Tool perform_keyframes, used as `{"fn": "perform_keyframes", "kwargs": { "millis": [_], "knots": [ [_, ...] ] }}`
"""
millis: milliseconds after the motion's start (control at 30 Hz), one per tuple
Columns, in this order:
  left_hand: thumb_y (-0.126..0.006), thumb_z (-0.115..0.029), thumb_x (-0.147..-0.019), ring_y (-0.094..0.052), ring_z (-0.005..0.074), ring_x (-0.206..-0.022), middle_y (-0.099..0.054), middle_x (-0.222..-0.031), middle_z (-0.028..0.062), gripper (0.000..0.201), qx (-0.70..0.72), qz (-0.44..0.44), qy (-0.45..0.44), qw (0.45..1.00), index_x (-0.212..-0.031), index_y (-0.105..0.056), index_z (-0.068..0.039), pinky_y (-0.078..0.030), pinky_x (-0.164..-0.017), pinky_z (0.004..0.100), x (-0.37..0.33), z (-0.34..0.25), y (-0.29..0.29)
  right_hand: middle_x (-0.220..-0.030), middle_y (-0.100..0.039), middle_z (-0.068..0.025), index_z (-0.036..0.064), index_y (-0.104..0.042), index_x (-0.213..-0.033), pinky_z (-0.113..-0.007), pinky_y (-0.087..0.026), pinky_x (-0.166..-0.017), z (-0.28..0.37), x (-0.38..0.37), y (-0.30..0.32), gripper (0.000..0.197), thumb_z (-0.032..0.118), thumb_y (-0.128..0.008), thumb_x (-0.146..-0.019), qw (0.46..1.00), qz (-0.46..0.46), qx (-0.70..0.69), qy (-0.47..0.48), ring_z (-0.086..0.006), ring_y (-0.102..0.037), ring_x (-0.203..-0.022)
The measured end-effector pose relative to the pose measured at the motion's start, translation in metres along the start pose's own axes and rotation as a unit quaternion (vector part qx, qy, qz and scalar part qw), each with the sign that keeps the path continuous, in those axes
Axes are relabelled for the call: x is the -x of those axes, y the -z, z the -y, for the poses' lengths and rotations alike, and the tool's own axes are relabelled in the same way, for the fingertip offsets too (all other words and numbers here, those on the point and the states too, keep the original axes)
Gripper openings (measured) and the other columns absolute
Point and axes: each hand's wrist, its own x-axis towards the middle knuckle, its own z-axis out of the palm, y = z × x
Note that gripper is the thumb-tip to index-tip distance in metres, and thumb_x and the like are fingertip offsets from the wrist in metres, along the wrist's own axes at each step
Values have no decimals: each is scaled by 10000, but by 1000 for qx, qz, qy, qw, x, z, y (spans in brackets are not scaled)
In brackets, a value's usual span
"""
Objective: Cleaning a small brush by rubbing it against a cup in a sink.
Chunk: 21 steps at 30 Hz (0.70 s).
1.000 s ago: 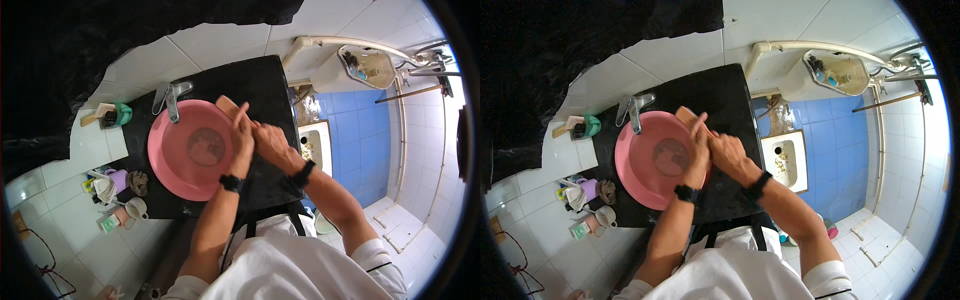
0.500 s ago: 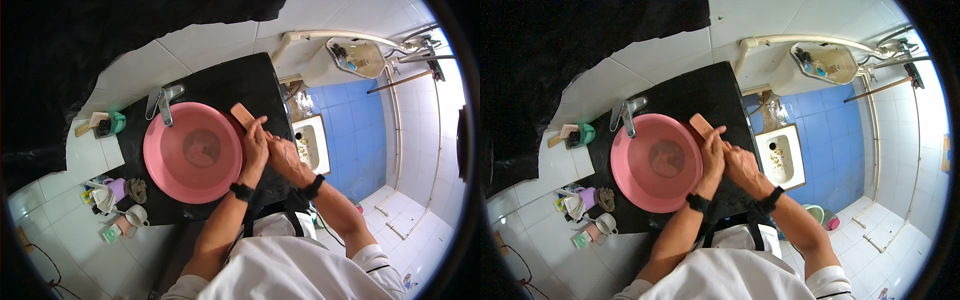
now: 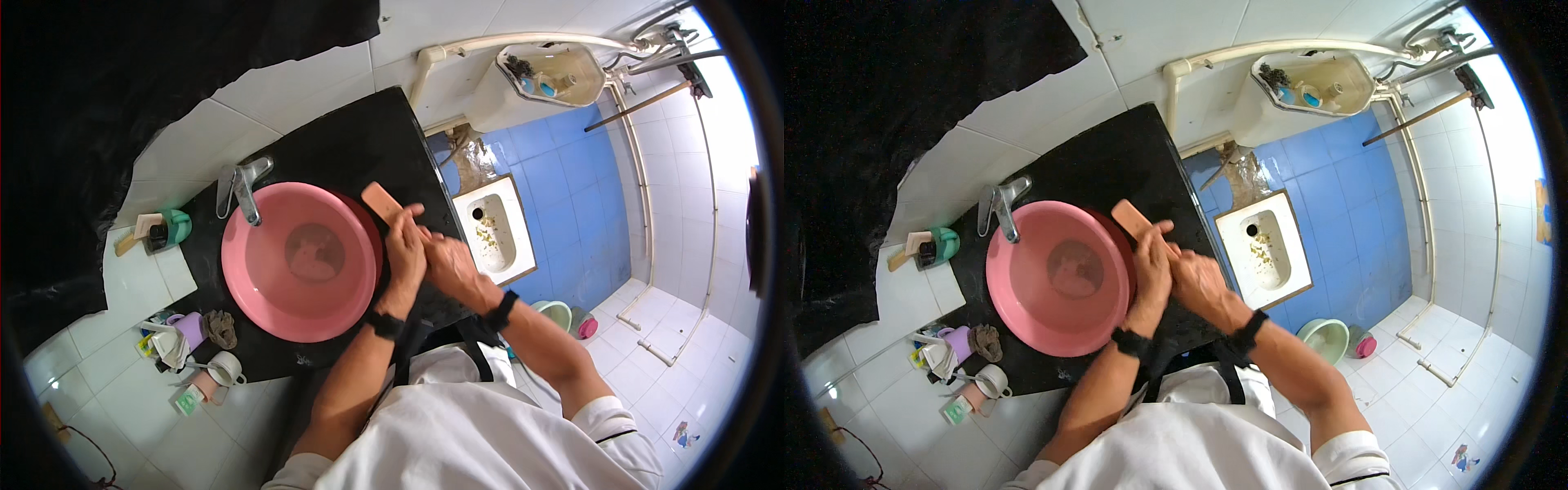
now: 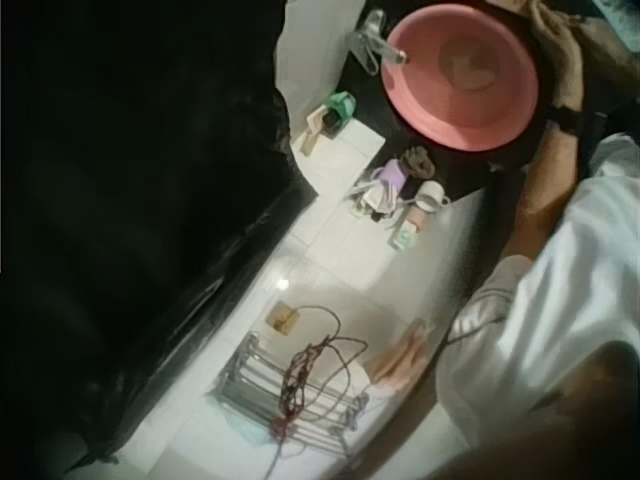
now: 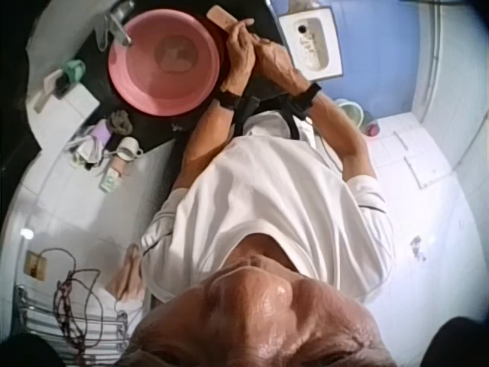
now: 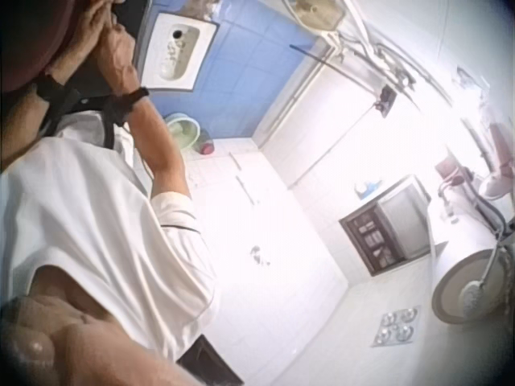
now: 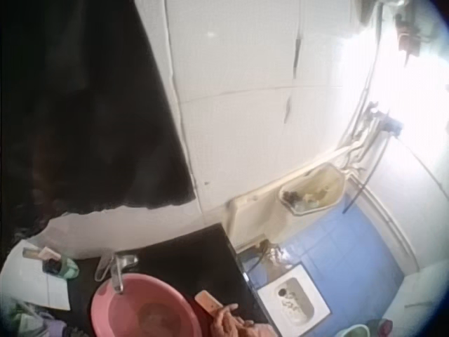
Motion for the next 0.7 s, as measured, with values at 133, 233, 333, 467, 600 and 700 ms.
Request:
{"fn": "perform_keyframes", "kwargs": {
  "millis": [133, 233, 333, 467, 600, 700],
  "knots": [
    [-442, -210, -1107, -610, 117, -803, -642, -1212, 44, 276, -45, 7, -8, 999, -1187, -637, -33, -538, -726, 263, -83, -42, -3, -751, -666, -177, 74, -605, -1126, -479, -526, -567, -1, -80, 16, 199, 148, -603, -942, 992, -100, 24, 80, -386, -673, -691],
    [-442, -231, -1104, -615, 117, -819, -632, -1208, 52, 295, -93, 1, -23, 995, -1160, -658, -37, -533, -762, 261, -77, -44, -13, -754, -667, -172, 74, -608, -1087, -479, -522, -568, -6, -69, 19, 159, 140, -600, -944, 993, -98, 13, 69, -384, -672, -693],
    [-440, -219, -1106, -618, 117, -802, -636, -1165, 62, 294, -66, 24, 24, 997, -1155, -653, -23, -531, -755, 259, -17, -4, -21, -771, -673, -182, 83, -629, -1131, -500, -539, -602, -18, -4, 16, 237, 140, -643, -901, 997, -64, -23, 37, -398, -679, -731],
    [-423, -212, -1117, -621, 110, -781, -664, -1037, 43, 292, -24, 25, 11, 999, -1135, -625, -2, -531, -708, 254, 32, 24, -46, -840, -682, -221, 73, -629, -1184, -524, -543, -623, -32, 46, 22, 329, 163, -671, -870, 998, -26, -50, 3, -421, -678, -739],
    [-448, -216, -1100, -628, 107, -779, -685, -1000, 58, 295, -115, 28, -17, 993, -1062, -675, -32, -525, -710, 289, -57, -13, -57, -760, -671, -206, 28, -621, -1030, -496, -527, -584, -48, -31, 44, 204, 144, -663, -867, 997, -62, 18, 44, -411, -670, -708],
    [-453, -247, -1088, -640, 189, -951, -698, -1044, 92, 329, -99, 13, 5, 995, -1081, -688, -17, -508, -871, 326, -96, -43, -68, -750, -669, -199, 55, -615, -987, -491, -522, -584, -54, -78, 52, 151, 141, -650, -867, 984, -146, 54, 83, -408, -663, -705]
  ]
}}
